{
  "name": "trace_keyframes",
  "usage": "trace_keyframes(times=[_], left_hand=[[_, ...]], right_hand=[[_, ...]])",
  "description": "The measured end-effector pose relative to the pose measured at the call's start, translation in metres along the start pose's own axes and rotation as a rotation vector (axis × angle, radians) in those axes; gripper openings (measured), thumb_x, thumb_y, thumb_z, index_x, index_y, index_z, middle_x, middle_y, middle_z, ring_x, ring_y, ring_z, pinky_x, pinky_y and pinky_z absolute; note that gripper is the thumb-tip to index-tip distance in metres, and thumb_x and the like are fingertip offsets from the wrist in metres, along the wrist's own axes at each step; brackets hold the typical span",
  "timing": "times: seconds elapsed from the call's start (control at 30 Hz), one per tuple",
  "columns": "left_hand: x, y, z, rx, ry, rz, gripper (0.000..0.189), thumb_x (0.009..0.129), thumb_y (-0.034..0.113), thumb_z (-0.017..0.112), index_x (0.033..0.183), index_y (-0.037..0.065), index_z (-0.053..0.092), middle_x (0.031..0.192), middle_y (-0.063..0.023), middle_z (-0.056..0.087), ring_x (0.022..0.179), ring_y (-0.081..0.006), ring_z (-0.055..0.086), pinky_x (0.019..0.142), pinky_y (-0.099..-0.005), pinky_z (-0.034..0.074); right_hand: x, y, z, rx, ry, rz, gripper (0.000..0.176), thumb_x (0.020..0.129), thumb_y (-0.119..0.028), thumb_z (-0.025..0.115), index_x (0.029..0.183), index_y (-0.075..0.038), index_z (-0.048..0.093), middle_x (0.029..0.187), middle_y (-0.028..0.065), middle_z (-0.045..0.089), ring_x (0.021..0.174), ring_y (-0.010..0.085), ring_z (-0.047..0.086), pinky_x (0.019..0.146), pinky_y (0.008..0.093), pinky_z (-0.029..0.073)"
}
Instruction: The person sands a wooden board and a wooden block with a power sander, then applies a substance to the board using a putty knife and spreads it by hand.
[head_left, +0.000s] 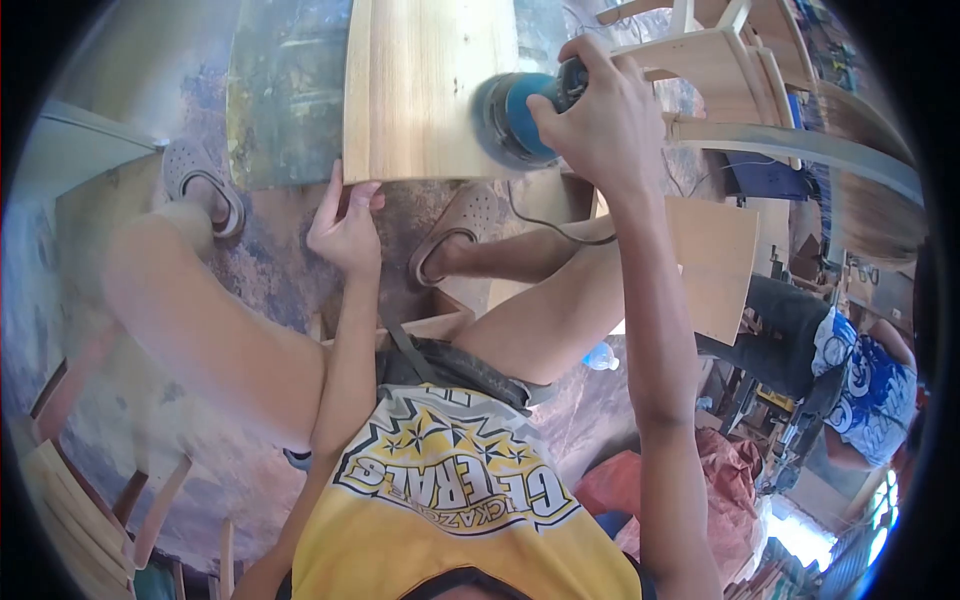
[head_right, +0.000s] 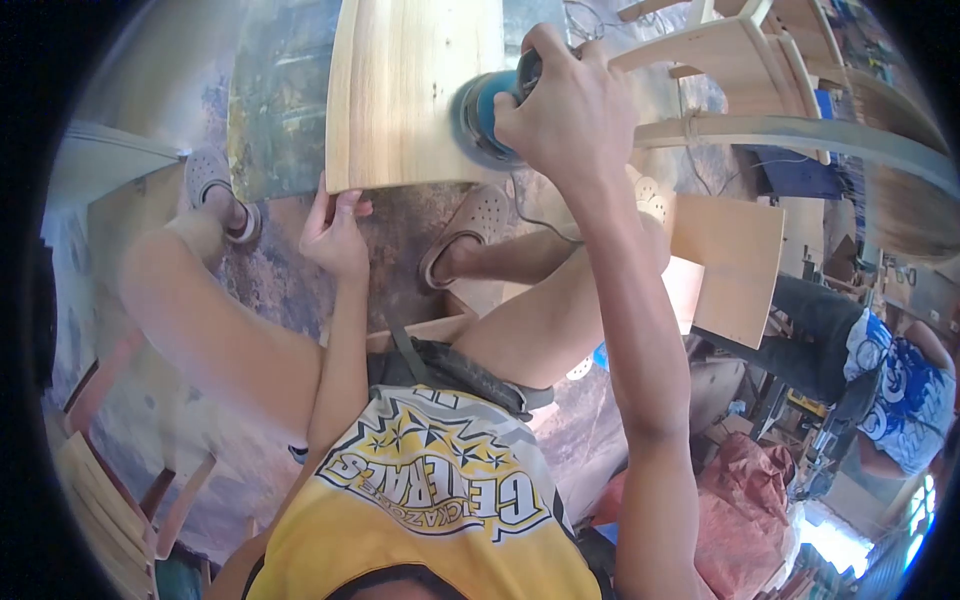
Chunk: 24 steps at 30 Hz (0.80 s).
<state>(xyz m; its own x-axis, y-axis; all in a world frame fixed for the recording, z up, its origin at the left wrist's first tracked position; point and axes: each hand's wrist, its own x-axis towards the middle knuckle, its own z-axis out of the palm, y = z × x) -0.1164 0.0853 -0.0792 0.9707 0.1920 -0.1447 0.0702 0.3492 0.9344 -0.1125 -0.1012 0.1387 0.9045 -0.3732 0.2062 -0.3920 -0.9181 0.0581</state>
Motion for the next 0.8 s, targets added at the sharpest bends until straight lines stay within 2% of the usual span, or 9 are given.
trace_keyframes(times=[0.1, 0.27, 0.33, 0.37, 0.53, 0.57, 0.67, 0.7, 0.8], left_hand=[[0.000, 0.002, -0.003, 0.119, -0.018, 0.017, 0.045, 0.086, -0.006, 0.075, 0.130, -0.010, 0.065, 0.088, -0.0118, 0.076, 0.066, -0.0139, 0.067, 0.061, -0.0277, 0.058], [-0.006, 0.005, -0.003, 0.084, -0.019, 0.025, 0.044, 0.087, -0.003, 0.077, 0.129, -0.010, 0.065, 0.093, -0.0133, 0.076, 0.070, -0.0144, 0.069, 0.063, -0.0277, 0.059], [-0.007, 0.002, -0.008, 0.123, -0.024, 0.018, 0.045, 0.088, -0.002, 0.078, 0.129, -0.010, 0.065, 0.094, -0.0139, 0.076, 0.072, -0.0148, 0.069, 0.064, -0.0278, 0.060], [-0.008, 0.000, -0.008, 0.087, -0.030, 0.023, 0.045, 0.088, 0.000, 0.078, 0.130, -0.011, 0.064, 0.095, -0.0143, 0.076, 0.074, -0.0152, 0.070, 0.064, -0.0282, 0.060], [-0.011, -0.006, -0.011, 0.013, -0.029, 0.025, 0.049, 0.090, 0.007, 0.080, 0.131, -0.012, 0.062, 0.096, -0.0148, 0.076, 0.076, -0.0160, 0.071, 0.066, -0.0304, 0.061], [-0.012, -0.007, -0.014, 0.000, -0.054, 0.003, 0.051, 0.090, 0.011, 0.081, 0.132, -0.012, 0.062, 0.097, -0.0151, 0.076, 0.077, -0.0159, 0.071, 0.067, -0.0303, 0.061], [-0.015, -0.009, -0.017, 0.012, -0.085, 0.003, 0.056, 0.090, 0.018, 0.082, 0.133, -0.012, 0.061, 0.098, -0.0152, 0.076, 0.078, -0.0157, 0.071, 0.070, -0.0295, 0.060], [-0.013, -0.009, -0.018, 0.038, -0.091, 0.033, 0.059, 0.090, 0.021, 0.082, 0.134, -0.012, 0.061, 0.099, -0.0151, 0.076, 0.079, -0.0156, 0.071, 0.071, -0.0287, 0.060], [-0.012, -0.009, -0.017, 0.038, -0.084, 0.055, 0.056, 0.091, 0.019, 0.082, 0.134, -0.011, 0.061, 0.100, -0.0146, 0.076, 0.080, -0.0151, 0.071, 0.071, -0.0271, 0.058]], right_hand=[[0.006, -0.001, -0.001, 0.040, -0.017, -0.027, 0.045, 0.074, -0.028, 0.077, 0.117, -0.018, 0.066, 0.105, 0.0213, 0.065, 0.093, 0.0418, 0.070, 0.078, 0.0489, 0.058], [0.042, -0.010, 0.005, 0.052, -0.033, 0.011, 0.046, 0.074, -0.029, 0.077, 0.118, -0.017, 0.066, 0.106, 0.0222, 0.065, 0.096, 0.0430, 0.070, 0.077, 0.0503, 0.058], [0.061, -0.012, 0.009, 0.022, -0.060, 0.024, 0.049, 0.074, -0.034, 0.081, 0.118, -0.020, 0.066, 0.107, 0.0160, 0.067, 0.097, 0.0388, 0.070, 0.083, 0.0484, 0.056], [0.070, -0.012, 0.012, 0.023, -0.063, 0.024, 0.049, 0.074, -0.034, 0.081, 0.118, -0.020, 0.066, 0.107, 0.0160, 0.067, 0.097, 0.0388, 0.070, 0.083, 0.0484, 0.056], [0.108, -0.009, 0.018, -0.028, 0.050, -0.054, 0.048, 0.075, -0.035, 0.080, 0.117, -0.019, 0.065, 0.108, 0.0160, 0.068, 0.096, 0.0380, 0.071, 0.081, 0.0479, 0.056], [0.110, -0.012, 0.007, 0.098, -0.001, 0.039, 0.032, 0.073, -0.021, 0.072, 0.099, -0.005, 0.063, 0.099, 0.0243, 0.067, 0.097, 0.0429, 0.067, 0.083, 0.0509, 0.053], [0.134, 0.004, 0.016, 0.162, 0.009, -0.019, 0.028, 0.072, -0.019, 0.070, 0.096, -0.006, 0.063, 0.096, 0.0231, 0.068, 0.096, 0.0421, 0.068, 0.081, 0.0497, 0.054], [0.139, 0.000, 0.011, 0.129, -0.030, 0.039, 0.025, 0.071, -0.016, 0.068, 0.094, -0.006, 0.064, 0.091, 0.0219, 0.068, 0.094, 0.0406, 0.068, 0.081, 0.0486, 0.054], [0.147, 0.005, 0.020, 0.077, 0.054, 0.012, 0.025, 0.071, -0.016, 0.067, 0.094, -0.006, 0.064, 0.090, 0.0223, 0.069, 0.093, 0.0399, 0.068, 0.080, 0.0483, 0.054]])
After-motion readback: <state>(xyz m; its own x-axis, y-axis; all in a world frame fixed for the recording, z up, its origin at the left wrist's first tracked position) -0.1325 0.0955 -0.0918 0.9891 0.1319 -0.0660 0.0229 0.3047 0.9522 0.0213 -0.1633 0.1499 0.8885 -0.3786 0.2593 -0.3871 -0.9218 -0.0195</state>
